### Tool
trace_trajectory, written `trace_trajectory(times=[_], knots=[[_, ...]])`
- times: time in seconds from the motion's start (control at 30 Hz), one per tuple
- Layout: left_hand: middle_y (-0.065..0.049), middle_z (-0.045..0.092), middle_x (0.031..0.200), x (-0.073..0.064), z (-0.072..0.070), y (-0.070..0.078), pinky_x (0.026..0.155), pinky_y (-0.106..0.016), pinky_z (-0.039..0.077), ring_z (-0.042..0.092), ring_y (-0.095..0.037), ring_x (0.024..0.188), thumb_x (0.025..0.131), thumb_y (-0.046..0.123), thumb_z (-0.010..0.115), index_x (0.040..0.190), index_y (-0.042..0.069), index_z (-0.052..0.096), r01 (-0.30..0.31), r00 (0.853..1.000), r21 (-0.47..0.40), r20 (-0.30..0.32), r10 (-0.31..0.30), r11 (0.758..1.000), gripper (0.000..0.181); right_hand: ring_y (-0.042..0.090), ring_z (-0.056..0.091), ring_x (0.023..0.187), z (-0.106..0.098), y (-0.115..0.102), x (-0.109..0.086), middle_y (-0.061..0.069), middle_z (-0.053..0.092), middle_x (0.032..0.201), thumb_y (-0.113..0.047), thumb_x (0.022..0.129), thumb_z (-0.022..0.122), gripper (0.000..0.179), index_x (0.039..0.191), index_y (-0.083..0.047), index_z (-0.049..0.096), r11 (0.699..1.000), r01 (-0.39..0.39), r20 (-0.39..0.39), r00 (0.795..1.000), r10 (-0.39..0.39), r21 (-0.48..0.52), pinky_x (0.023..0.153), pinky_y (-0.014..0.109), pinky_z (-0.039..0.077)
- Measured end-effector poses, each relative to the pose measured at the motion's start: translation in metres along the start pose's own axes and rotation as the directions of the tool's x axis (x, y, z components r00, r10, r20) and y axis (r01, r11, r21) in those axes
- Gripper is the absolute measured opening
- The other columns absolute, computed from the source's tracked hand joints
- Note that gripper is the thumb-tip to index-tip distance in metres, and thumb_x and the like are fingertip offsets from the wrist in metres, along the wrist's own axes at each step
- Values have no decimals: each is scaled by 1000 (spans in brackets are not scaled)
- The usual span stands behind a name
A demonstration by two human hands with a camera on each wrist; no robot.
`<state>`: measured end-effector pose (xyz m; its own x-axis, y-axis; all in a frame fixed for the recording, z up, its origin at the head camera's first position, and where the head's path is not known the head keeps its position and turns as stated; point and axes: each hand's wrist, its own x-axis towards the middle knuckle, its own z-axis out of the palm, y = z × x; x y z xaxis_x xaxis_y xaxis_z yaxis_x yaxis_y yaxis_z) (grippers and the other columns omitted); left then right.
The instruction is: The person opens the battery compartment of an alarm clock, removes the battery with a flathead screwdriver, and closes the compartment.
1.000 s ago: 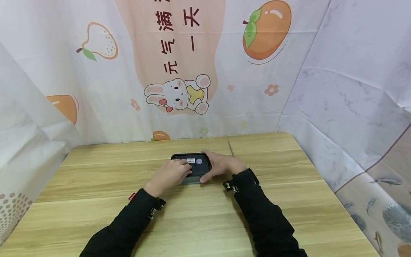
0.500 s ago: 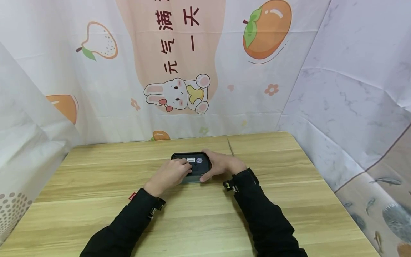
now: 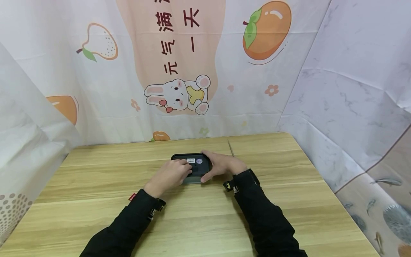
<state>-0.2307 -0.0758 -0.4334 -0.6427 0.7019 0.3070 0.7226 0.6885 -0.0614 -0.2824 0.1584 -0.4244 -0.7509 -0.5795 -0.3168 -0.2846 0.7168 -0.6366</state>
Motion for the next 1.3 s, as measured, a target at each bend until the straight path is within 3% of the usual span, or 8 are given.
trace_trajectory(times=[1.0, 1.3], knots=[[-6, 72, 87, -1, 5, -6, 71, -36, 58, 70, -18, 77, 97, 16, 67, 93, 10, 78, 15, 994, -124, -107, -28, 992, 13, 27, 40, 138, 1, 2, 1, 14, 37, 156, -39, 78, 89, 119, 162, -7, 12, 1000, 20, 0, 1000, -20, 24, 115, 47, 30], [-5, 73, 88, 0, 7, -7, 70, -34, 58, 71, -17, 77, 98, 16, 67, 101, 9, 76, 18, 993, -113, -115, -31, 993, 12, 29, 36, 143, 0, 2, 1, 16, 33, 160, -42, 77, 90, 122, 163, -8, 11, 1000, -5, 2, 1000, 5, 18, 116, 48, 28]])
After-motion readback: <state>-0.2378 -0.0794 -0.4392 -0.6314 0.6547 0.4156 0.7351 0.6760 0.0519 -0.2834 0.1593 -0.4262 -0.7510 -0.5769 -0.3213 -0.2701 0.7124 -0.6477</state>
